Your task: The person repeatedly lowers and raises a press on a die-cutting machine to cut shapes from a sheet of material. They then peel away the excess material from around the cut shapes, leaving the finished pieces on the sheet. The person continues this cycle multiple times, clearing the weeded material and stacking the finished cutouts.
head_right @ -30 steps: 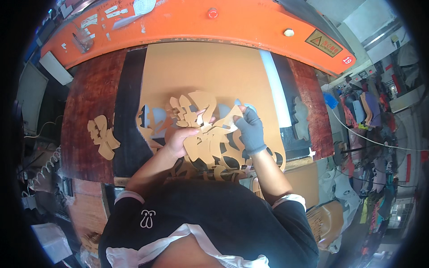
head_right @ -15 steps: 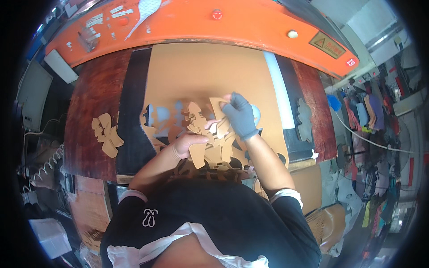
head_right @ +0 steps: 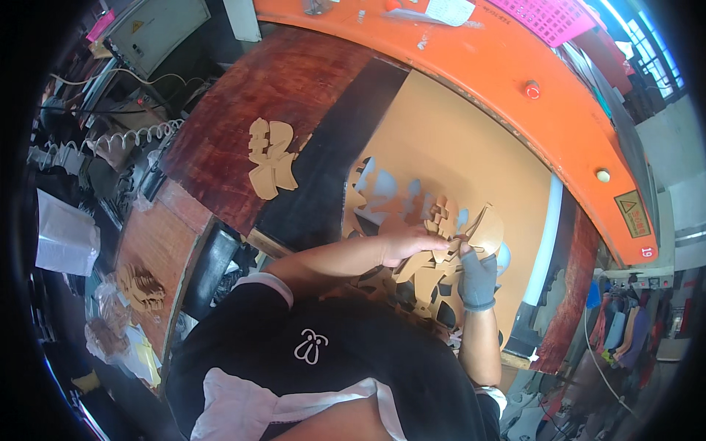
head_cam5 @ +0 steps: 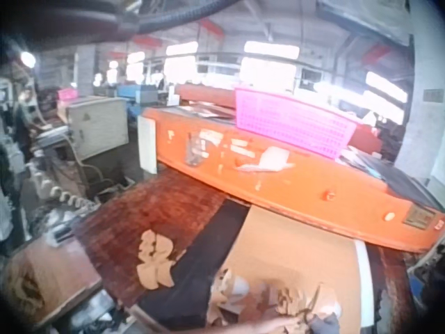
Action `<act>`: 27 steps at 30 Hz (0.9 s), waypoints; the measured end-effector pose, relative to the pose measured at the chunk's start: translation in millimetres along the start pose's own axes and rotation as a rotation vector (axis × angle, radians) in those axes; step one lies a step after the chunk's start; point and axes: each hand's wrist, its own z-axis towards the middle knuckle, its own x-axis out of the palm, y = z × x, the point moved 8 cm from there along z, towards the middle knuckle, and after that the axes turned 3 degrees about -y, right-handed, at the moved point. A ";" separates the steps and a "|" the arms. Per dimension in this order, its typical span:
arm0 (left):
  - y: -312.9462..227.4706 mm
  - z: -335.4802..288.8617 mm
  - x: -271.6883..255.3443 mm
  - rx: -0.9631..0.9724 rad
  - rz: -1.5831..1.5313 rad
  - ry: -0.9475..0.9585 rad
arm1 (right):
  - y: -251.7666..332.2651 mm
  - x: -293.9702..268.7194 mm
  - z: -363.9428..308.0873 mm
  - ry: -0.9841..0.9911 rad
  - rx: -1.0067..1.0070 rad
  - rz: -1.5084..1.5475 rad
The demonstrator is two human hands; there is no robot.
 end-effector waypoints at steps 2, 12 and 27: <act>-9.2 -10.1 -9.9 0.184 0.126 -0.094 | -2.1 6.9 2.7 0.001 0.021 -0.007; -78.6 -105.9 -72.3 0.602 0.210 -0.365 | 36.3 156.4 38.6 0.391 0.035 -0.024; -95.3 -228.3 -377.6 0.199 0.294 -1.083 | -10.3 192.9 45.6 0.576 -0.438 -0.407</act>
